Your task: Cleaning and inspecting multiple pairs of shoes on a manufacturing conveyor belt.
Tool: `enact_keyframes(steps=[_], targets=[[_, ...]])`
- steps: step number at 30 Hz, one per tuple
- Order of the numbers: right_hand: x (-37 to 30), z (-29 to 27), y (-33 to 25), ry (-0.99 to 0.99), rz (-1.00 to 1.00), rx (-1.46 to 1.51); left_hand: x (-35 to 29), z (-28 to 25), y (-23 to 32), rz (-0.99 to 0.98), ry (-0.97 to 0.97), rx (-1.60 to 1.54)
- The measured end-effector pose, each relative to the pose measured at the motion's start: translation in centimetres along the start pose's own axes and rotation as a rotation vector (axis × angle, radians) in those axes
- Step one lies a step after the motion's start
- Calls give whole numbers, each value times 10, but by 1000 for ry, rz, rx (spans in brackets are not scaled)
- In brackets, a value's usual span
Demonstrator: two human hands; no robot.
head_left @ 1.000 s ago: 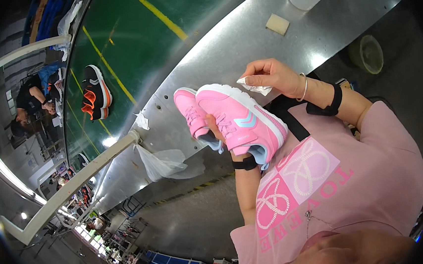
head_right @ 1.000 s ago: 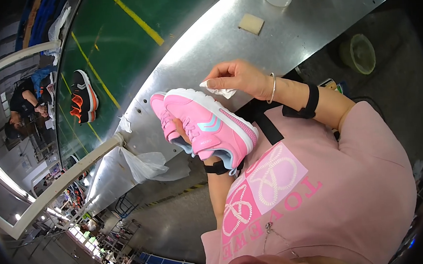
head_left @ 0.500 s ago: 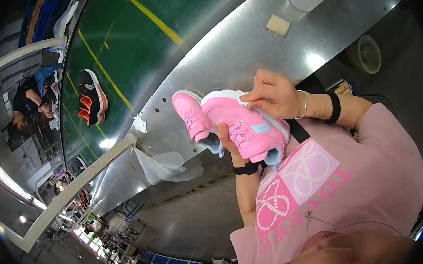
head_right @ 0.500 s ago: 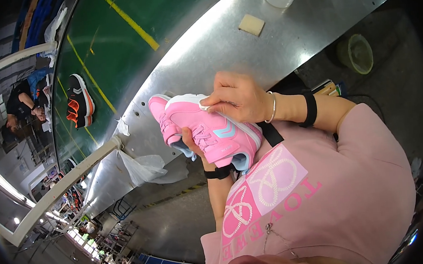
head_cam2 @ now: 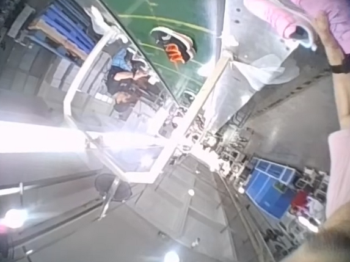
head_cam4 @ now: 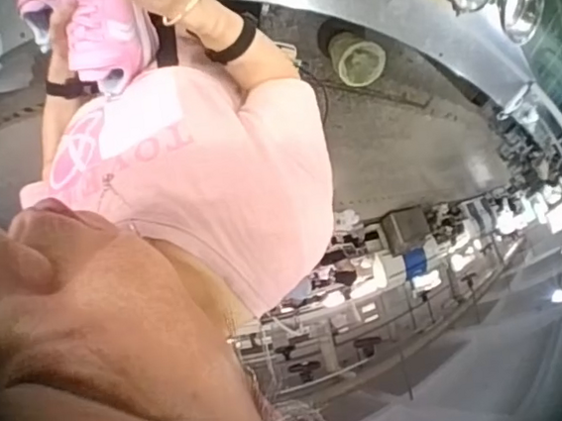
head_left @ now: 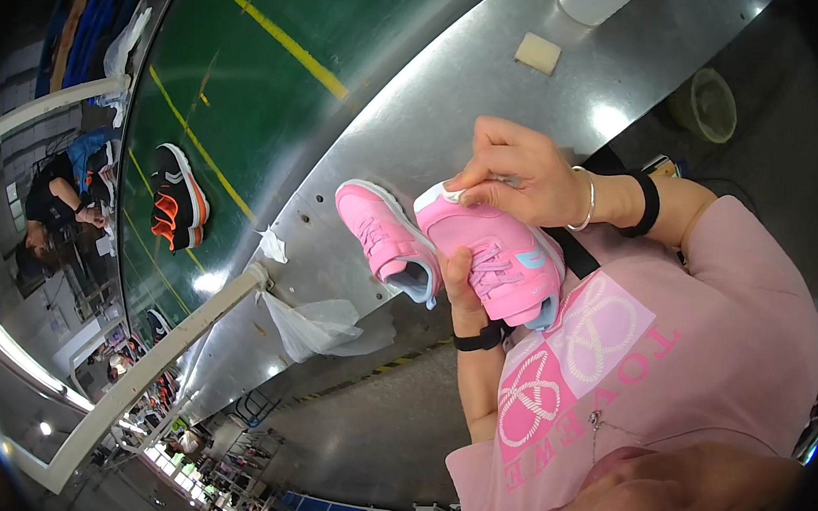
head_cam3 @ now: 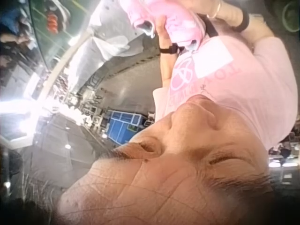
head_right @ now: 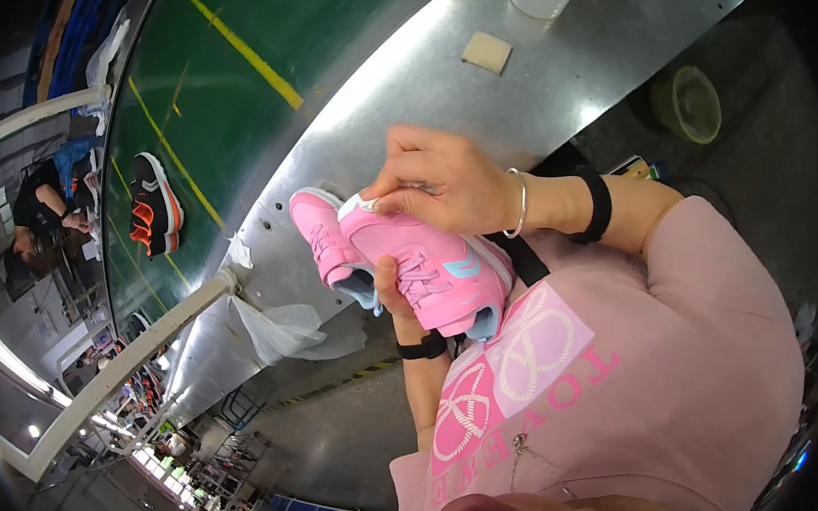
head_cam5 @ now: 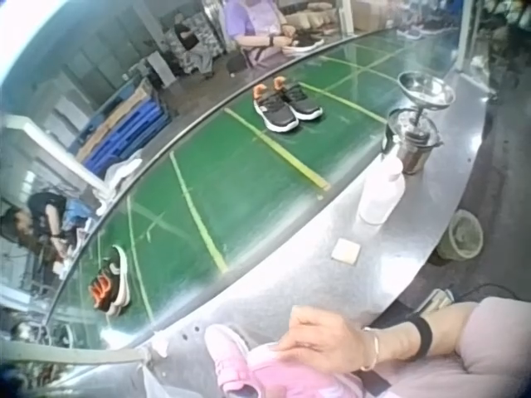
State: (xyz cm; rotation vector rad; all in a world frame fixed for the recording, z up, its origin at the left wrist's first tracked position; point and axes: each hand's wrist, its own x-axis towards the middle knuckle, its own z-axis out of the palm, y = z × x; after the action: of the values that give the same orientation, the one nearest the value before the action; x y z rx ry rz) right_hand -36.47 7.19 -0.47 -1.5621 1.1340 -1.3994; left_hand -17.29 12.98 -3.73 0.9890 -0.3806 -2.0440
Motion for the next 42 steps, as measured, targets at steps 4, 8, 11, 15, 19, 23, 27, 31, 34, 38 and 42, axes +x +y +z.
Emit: enact_keyframes(steps=[4,8,11,15,19,23,27,31,34,38,42], targets=[[9,-10,6,-39,95,72,11,13,15,29,-47,148],[20,-29,10,-31,205,100,31,45,35,242,-136,691],[17,-44,17,-42,333,405,40,63,53,161,-310,1198],[3,-68,29,87,381,286,53,93,76,205,-547,1711],[-22,-75,42,110,429,201,73,81,63,310,-577,2074],[-46,-62,58,107,514,122,70,75,46,544,-427,2209],[-55,-61,70,125,556,143,46,71,42,502,41,2229],[-46,-65,71,62,575,146,36,48,34,556,204,2139],[-34,-63,63,45,534,68,43,39,35,574,175,2063],[-25,-60,52,5,331,-7,54,33,39,611,133,1984],[-16,-61,48,-95,53,-300,56,31,41,599,122,1939]])
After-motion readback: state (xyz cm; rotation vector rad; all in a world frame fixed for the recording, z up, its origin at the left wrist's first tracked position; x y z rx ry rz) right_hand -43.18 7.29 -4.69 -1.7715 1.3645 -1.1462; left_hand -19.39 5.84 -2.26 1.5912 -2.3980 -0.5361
